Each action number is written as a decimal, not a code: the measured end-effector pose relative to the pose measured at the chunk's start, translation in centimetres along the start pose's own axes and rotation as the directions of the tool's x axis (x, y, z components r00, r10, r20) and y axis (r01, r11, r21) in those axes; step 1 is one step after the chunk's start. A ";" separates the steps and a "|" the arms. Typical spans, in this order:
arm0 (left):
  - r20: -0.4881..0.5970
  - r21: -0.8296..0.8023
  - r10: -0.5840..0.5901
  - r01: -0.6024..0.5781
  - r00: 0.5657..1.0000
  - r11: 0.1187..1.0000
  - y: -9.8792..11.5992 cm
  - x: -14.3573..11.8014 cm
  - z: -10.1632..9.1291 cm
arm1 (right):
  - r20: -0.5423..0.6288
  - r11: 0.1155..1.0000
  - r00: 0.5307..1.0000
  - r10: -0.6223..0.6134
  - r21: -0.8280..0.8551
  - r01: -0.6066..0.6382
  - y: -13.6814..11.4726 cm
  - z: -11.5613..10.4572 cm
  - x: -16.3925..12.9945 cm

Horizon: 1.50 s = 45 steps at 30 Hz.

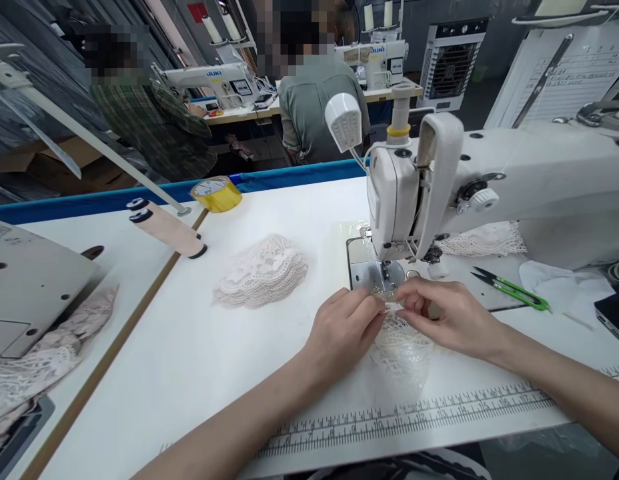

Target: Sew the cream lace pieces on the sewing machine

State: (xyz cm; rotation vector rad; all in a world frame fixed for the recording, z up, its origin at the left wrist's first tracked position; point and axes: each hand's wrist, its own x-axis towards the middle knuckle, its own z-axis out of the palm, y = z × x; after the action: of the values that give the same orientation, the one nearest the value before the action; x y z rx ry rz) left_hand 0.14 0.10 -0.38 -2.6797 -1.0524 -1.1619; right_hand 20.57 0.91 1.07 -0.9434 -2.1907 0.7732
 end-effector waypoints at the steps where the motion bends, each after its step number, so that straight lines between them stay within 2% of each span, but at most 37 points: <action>1: -0.010 -0.003 0.016 -0.016 1.000 1.000 0.0 0.0 0.0 | -0.001 1.000 1.000 -0.014 -0.005 0.014 0.0 0.0 0.0; 7: -0.052 -0.011 0.073 -0.073 0.996 0.997 -0.1 0.0 0.0 | 0.006 0.998 0.999 -0.054 0.011 0.054 -0.1 -0.1 0.0; 11: -0.056 -0.001 0.093 -0.093 0.994 0.996 -0.2 0.0 0.0 | -0.038 0.991 0.991 -0.131 -0.013 0.130 0.0 0.0 0.0; 15: -0.021 0.086 0.146 -0.144 0.989 0.986 -0.1 0.1 -0.3 | -0.125 0.967 0.960 -0.249 -0.081 0.240 0.4 0.2 -0.1; 18: 0.023 0.127 0.155 -0.156 0.988 0.979 0.1 0.1 -0.4 | -0.163 0.920 0.919 -0.360 -0.223 0.321 0.5 0.2 -0.2; 22: 0.017 0.010 0.030 -0.030 0.999 1.000 0.4 0.0 -0.6 | -0.154 0.780 0.839 -0.523 -0.484 0.397 0.0 0.0 -0.3; 24: 0.031 -0.041 -0.038 0.039 0.999 0.998 0.4 -0.1 -0.6 | -0.132 0.717 0.808 -0.574 -0.557 0.418 -0.2 -0.1 -0.3; 29: 0.027 -0.126 -0.099 0.102 0.995 0.987 0.3 -0.1 -0.5 | -0.064 0.641 0.758 -0.650 -0.583 0.500 0.0 0.1 -0.4; 31: 0.028 -0.170 -0.143 0.145 0.989 0.975 0.5 0.0 -0.7 | -0.056 0.640 0.751 -0.658 -0.567 0.518 -0.1 0.0 -0.5; 32: 0.054 -0.213 -0.188 0.195 0.981 0.957 0.7 0.2 -0.9 | -0.055 0.673 0.772 -0.633 -0.533 0.513 -0.3 -0.2 -0.6; 33: 0.115 -0.283 -0.245 0.269 0.963 0.921 1.0 0.4 -1.3 | -0.052 0.736 0.813 -0.580 -0.461 0.495 -0.7 -0.6 -0.6; 34: 0.225 -0.372 -0.298 0.364 0.928 0.854 1.3 0.7 -1.8 | -0.035 0.822 0.870 -0.491 -0.348 0.450 -1.2 -1.1 -0.6; 35: 0.378 -0.458 -0.326 0.481 0.867 0.748 1.7 1.1 -2.4 | 0.016 0.908 0.927 -0.374 -0.198 0.369 -1.8 -1.7 -0.6; 36: 0.546 -0.516 -0.311 0.604 0.778 0.607 2.1 1.4 -3.0 | 0.103 0.969 0.965 -0.242 -0.027 0.246 -2.3 -2.3 -0.5; 37: 0.692 -0.528 -0.254 0.714 0.675 0.460 2.5 1.7 -3.5 | 0.219 0.988 0.968 -0.122 0.117 0.098 -2.8 -2.9 -0.4; 38: 0.789 -0.506 -0.186 0.792 0.585 0.342 2.8 2.0 -3.8 | 0.328 0.974 0.944 -0.031 0.221 -0.045 -3.2 -3.4 -0.3; 39: 0.838 -0.479 -0.141 0.835 0.527 0.272 3.0 2.1 -4.0 | 0.408 0.945 0.912 0.040 0.281 -0.168 -3.3 -3.7 -0.2; 40: 0.848 -0.466 -0.140 0.845 0.511 0.262 3.0 2.2 -3.9 | 0.453 0.918 0.886 0.100 0.302 -0.258 -3.3 -3.8 0.0; 41: 0.826 -0.463 -0.184 0.828 0.533 0.316 2.9 2.1 -3.7 | 0.459 0.904 0.876 0.151 0.295 -0.310 -3.0 -3.6 0.1; 43: 0.701 -0.398 -0.318 0.719 0.639 0.570 2.3 1.7 -2.6 | 0.383 0.927 0.896 0.225 0.199 -0.318 -2.0 -2.8 0.4; 45: 0.534 -0.200 -0.382 0.552 0.754 0.810 1.5 1.1 -1.3 | 0.263 0.969 0.937 0.230 0.025 -0.245 -0.9 -1.6 0.7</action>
State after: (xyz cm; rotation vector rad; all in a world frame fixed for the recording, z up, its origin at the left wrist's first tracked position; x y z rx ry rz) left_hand 0.80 -0.79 1.59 -3.1838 -1.8659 -0.7927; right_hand 20.97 1.38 2.91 -1.1486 -2.2847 1.1234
